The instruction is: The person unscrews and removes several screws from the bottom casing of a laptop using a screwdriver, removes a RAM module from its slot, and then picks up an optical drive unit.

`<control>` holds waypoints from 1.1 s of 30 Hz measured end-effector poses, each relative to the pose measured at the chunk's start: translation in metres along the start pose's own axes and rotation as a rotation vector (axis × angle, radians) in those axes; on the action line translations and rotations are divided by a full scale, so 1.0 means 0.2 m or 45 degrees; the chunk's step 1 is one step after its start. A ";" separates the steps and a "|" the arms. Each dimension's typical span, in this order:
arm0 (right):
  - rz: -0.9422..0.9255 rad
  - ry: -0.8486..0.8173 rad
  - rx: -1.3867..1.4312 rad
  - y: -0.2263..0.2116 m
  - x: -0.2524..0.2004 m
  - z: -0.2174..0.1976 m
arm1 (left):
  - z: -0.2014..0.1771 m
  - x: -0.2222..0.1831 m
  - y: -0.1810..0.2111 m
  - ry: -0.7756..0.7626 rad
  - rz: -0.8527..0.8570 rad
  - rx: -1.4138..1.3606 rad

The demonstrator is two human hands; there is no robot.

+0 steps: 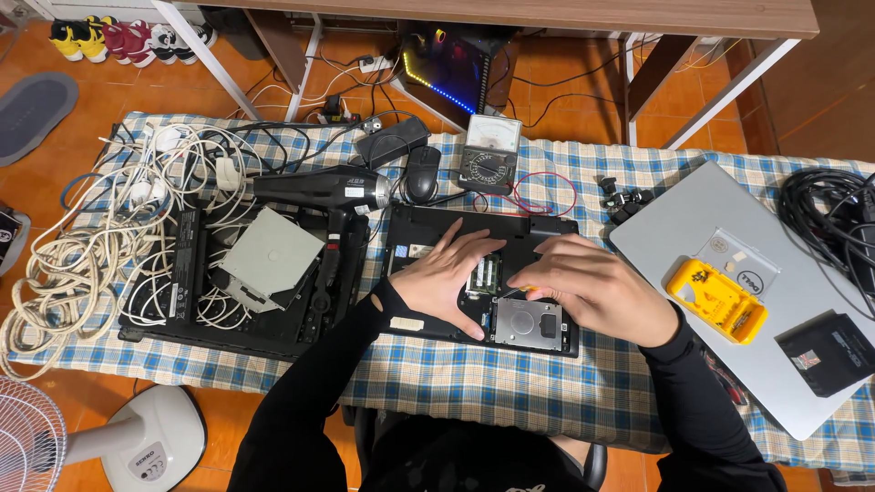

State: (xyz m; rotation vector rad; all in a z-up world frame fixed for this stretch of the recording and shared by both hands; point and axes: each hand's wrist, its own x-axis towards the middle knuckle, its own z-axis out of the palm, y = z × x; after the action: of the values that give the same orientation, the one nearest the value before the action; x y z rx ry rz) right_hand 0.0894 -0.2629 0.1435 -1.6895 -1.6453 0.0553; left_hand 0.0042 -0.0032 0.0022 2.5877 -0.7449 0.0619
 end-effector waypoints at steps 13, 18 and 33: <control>0.165 0.289 0.040 0.02 -0.17 0.01 | -0.03 -0.23 0.27 0.232 -0.345 0.054; 0.267 0.655 0.294 0.12 -0.41 0.04 | 0.10 -0.40 0.42 0.517 -0.498 -0.087; 0.415 1.459 0.162 0.34 -0.93 -0.22 | 0.34 -0.60 0.65 0.348 -0.352 0.268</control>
State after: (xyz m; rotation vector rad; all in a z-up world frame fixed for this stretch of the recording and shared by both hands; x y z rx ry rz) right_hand 0.1384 -0.4377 0.0532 -1.4138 -0.4990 -0.5391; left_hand -0.1704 -0.0699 -0.0257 2.7766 -0.2926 0.4193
